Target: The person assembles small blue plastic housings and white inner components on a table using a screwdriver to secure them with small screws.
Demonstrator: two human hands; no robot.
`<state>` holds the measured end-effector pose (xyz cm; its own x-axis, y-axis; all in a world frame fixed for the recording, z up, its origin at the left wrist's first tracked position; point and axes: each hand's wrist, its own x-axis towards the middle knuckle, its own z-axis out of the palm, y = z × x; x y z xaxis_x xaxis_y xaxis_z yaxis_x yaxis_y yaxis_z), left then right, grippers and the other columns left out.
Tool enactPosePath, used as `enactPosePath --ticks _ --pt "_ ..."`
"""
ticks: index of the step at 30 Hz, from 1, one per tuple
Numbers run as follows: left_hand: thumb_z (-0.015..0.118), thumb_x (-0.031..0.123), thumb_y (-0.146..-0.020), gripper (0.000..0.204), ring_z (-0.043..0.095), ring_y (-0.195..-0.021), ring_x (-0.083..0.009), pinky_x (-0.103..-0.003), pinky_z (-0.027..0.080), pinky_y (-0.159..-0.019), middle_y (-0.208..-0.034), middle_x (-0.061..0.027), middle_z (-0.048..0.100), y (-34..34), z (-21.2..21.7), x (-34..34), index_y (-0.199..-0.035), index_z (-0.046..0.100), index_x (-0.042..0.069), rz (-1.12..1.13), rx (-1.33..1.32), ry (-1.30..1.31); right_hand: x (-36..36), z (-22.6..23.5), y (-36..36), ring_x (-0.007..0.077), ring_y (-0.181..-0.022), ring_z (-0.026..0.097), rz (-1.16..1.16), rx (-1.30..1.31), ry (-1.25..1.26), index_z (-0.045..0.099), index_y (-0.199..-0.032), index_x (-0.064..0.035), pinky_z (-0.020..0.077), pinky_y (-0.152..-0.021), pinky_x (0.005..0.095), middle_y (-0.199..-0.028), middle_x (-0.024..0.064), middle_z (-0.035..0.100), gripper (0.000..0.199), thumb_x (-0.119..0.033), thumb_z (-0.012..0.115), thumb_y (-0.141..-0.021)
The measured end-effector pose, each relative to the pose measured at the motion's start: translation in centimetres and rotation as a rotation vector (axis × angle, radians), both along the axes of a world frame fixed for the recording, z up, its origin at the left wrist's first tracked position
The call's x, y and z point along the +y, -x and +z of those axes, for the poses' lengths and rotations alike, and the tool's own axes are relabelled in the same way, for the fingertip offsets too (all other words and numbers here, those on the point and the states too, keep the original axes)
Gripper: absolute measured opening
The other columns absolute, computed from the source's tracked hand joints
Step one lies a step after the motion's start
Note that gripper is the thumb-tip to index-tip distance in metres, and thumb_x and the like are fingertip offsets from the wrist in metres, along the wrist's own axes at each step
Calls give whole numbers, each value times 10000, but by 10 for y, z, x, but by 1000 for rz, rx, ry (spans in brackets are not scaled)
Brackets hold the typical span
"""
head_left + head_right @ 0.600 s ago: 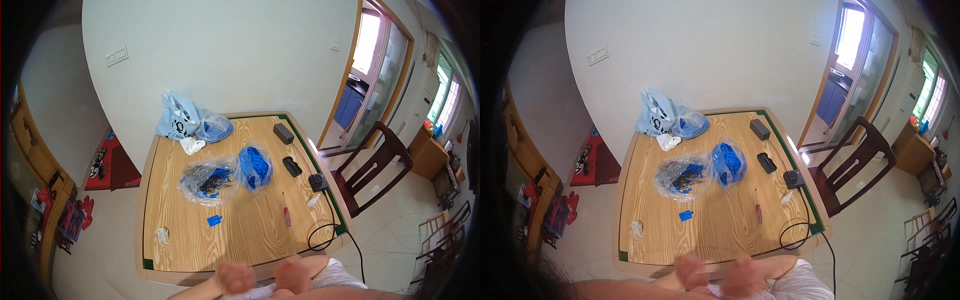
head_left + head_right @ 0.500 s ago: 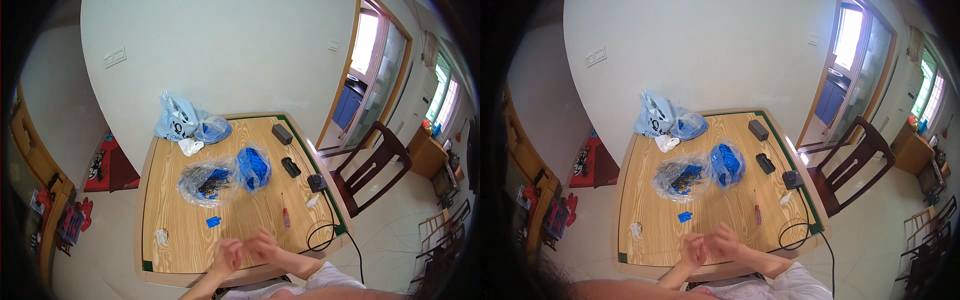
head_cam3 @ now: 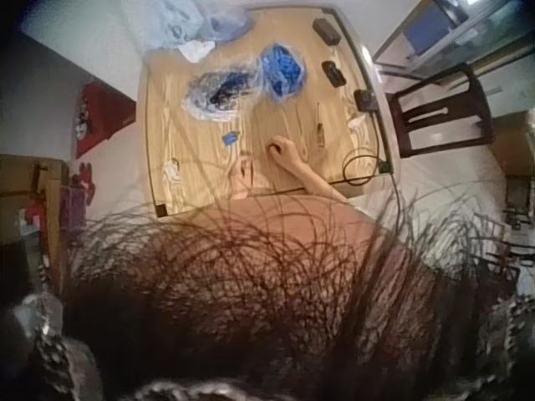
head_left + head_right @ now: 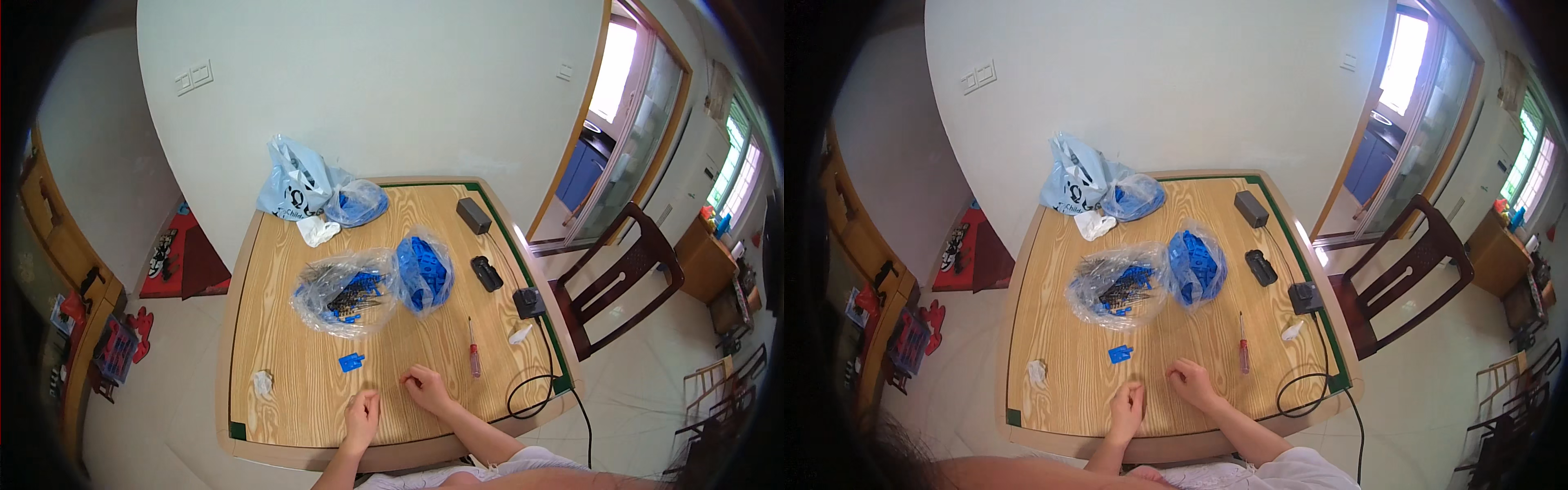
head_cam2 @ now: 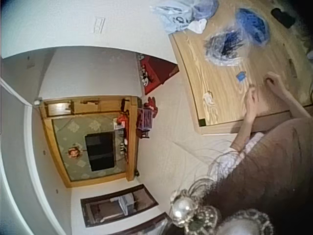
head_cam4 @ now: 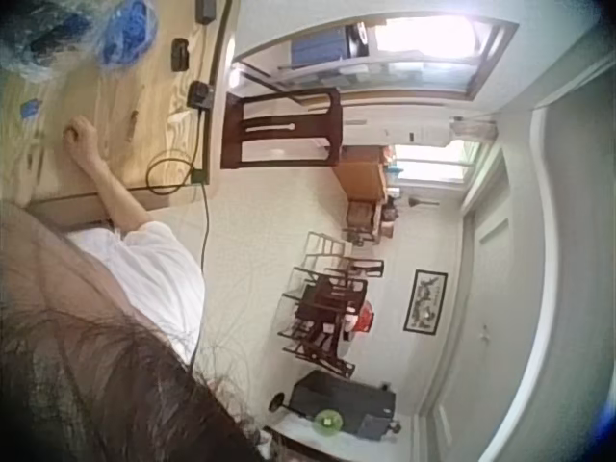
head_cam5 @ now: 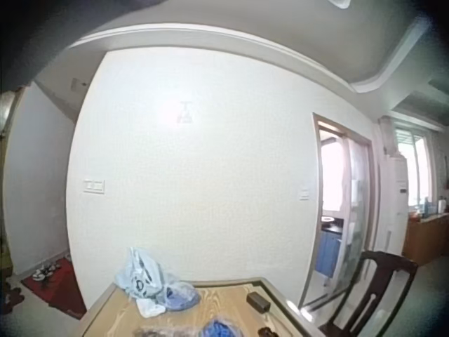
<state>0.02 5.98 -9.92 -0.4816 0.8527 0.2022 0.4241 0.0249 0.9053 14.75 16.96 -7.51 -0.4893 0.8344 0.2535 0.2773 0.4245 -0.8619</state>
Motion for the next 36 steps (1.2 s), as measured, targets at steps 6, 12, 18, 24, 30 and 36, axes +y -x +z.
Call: enactPosePath --ticks 6,12,18,24,30,36 --pt "668 10 -763 187 526 -628 -206 -326 447 -589 -743 -66 540 0 14 13 -942 636 51 -40 73 -100 5 -5 -3 194 -639 578 -29 8 -14 612 -796 -6 450 -565 279 -747 103 588 89 42 538 -781" --pt "720 92 -712 293 516 -942 -284 -395 419 -838 -947 -96 567 56 31 52 -997 655 76 157 380 -89 3 -2 -2 179 -627 572 -22 -36 -29 617 -804 -10 446 -560 270 -742 89 580 85 36 549 -782" --pt "739 136 -693 345 518 -969 -302 -393 423 -870 -993 -90 576 56 19 63 -1016 647 60 -201 425 11 2 5 9 130 -646 568 -66 13 28 621 -986 -22 459 -578 243 -754 68 577 172 12 575 -825" --pt "731 23 -698 344 575 -846 -222 -297 485 -712 -971 -78 565 15 19 66 -1028 639 50 -162 79 -5 23 -16 14 79 -774 588 -47 174 251 594 -1102 -19 479 -652 222 -905 32 619 244 -30 612 -859" --pt "702 -47 -712 359 582 -742 -177 -266 487 -643 -970 -72 541 6 22 63 -1053 621 30 -31 138 -224 12 6 22 145 -845 613 -103 216 125 628 -983 -23 495 -717 265 -914 71 631 189 11 653 -799" --pt "684 -73 -695 289 598 -779 -257 -323 519 -705 -930 -82 612 12 21 56 -955 638 45 -12 367 -436 13 1 13 202 -837 627 -98 156 -247 618 -884 -18 503 -721 304 -916 102 631 164 57 657 -744"
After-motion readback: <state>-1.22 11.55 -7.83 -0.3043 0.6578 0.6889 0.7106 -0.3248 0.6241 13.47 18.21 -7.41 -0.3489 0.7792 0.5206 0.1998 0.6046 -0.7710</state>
